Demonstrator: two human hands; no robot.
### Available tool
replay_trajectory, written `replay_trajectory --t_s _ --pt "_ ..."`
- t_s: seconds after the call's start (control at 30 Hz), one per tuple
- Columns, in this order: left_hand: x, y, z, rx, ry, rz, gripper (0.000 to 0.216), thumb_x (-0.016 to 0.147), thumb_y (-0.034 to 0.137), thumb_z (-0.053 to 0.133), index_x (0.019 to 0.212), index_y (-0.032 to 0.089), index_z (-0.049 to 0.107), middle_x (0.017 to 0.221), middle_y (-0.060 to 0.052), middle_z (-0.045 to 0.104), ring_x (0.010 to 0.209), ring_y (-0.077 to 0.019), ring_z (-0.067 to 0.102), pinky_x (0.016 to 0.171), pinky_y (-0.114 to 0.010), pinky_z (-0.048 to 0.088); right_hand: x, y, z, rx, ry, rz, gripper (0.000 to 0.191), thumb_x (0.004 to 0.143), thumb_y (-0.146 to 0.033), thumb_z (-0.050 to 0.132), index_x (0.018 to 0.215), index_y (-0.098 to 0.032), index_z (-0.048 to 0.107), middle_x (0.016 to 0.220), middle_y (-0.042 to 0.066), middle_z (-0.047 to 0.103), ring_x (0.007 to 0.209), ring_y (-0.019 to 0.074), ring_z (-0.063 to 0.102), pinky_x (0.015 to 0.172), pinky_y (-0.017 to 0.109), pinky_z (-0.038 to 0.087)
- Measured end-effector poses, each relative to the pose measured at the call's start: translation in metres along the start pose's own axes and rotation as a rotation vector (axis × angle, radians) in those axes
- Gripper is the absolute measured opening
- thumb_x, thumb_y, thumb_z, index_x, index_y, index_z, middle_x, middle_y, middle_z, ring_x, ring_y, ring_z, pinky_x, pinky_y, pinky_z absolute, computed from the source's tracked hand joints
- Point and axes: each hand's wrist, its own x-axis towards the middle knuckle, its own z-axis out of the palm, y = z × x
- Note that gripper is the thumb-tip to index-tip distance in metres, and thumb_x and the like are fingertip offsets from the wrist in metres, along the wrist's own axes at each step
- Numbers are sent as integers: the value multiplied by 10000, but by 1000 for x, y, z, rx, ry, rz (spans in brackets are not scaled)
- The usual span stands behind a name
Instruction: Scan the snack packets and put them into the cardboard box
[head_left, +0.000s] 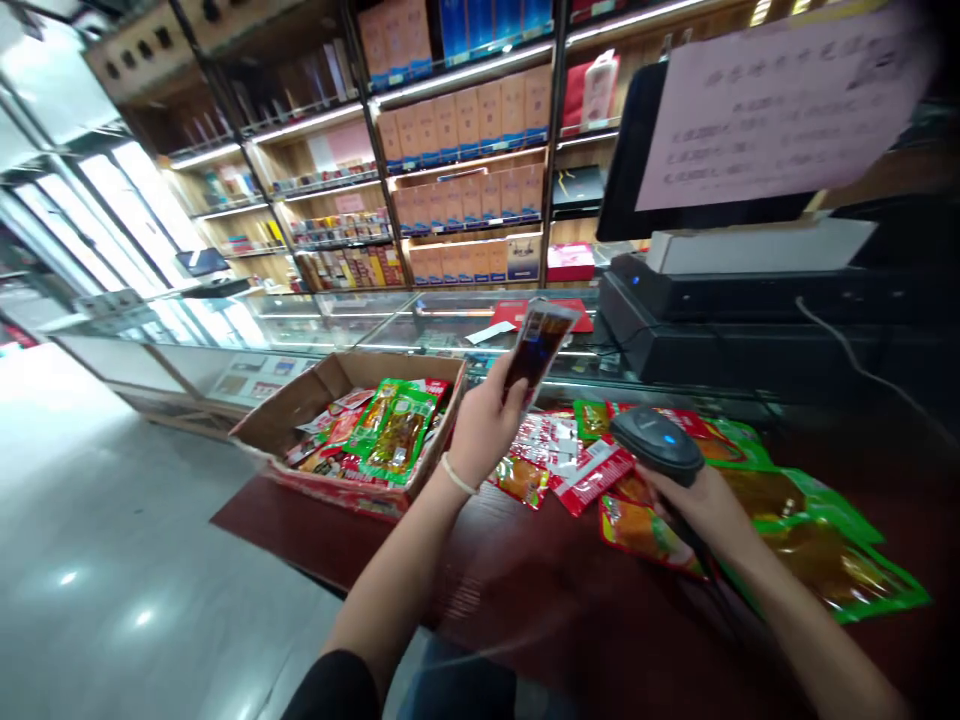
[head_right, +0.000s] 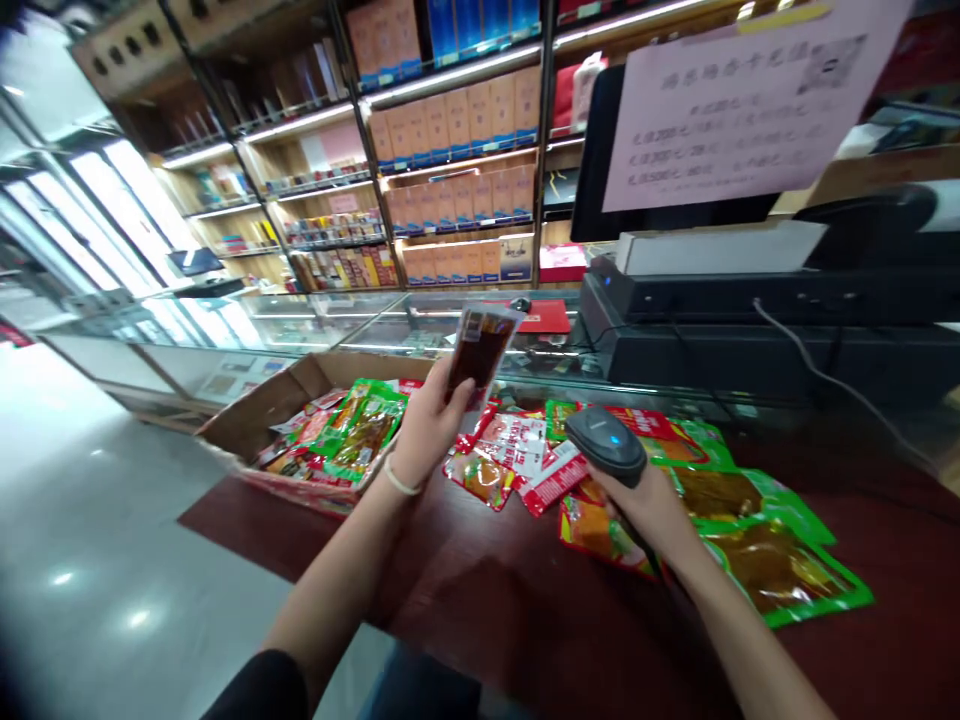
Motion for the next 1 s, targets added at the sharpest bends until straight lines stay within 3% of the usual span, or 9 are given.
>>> replay_trajectory --t_s 0.1,0.23,0.33,0.4,0.47,0.57,0.8,0.9,1.0 --pt "-2 -9 -62 328 77 -54 441 959 309 459 1395 252 474 1011 -78 727 855 -230 690 774 -318 509 0 -2 1 -47 1 0 406 699 -579 713 628 -204 576 464 42 578 421 162 498 432 295 392" --pt "-9 -63 -127 714 140 -238 483 946 222 439 1425 281 459 1056 -103 721 920 -270 693 812 -355 502 0 -6 5 -17 3 27 404 615 -594 741 618 -222 582 470 42 578 404 169 486 411 306 377" --pt "-16 -115 -153 790 70 -313 541 903 189 485 1443 208 445 1260 -151 648 1117 -298 629 922 -383 480 1 -4 7 -21 13 68 413 581 -609 745 579 -229 584 461 51 571 389 175 477 391 313 364" --pt "-21 -140 -158 755 29 -419 460 900 221 497 1354 168 548 1259 -154 653 1135 -292 624 941 -376 481 2 -1 6 -44 13 73 424 588 -624 730 542 -229 583 456 62 571 388 181 479 387 318 365" --pt "-23 -153 -156 708 -14 -458 362 909 255 489 1225 182 650 1182 -124 699 1095 -270 647 932 -355 490 3 1 5 -69 9 46 436 609 -630 715 512 -226 584 468 72 581 398 183 489 393 319 377" --pt "-23 -151 -150 675 -33 -371 317 917 284 479 1135 211 698 1104 -84 733 1036 -243 672 911 -329 499 4 2 4 -97 5 2 444 651 -618 704 505 -215 588 478 74 594 407 178 502 402 310 391" --pt "-16 -89 -126 647 51 -115 332 924 335 483 1155 217 691 1098 -69 736 1009 -237 683 910 -324 496 3 -16 -14 -42 107 -212 350 699 -501 751 598 -207 592 469 5 578 436 144 520 446 259 440" --pt "-8 -53 -95 554 33 11 340 941 363 465 1181 238 671 1130 -51 724 1037 -233 672 929 -332 487 1 -22 -36 -3 129 -197 352 731 -502 735 601 -211 584 443 -8 551 406 136 497 414 252 423" --pt "1 -28 -41 413 -47 81 329 946 357 461 1165 233 672 1130 -42 723 1040 -223 669 921 -325 492 -3 -20 -62 80 168 -128 372 772 -494 709 591 -204 561 448 -8 536 378 127 483 388 251 389"
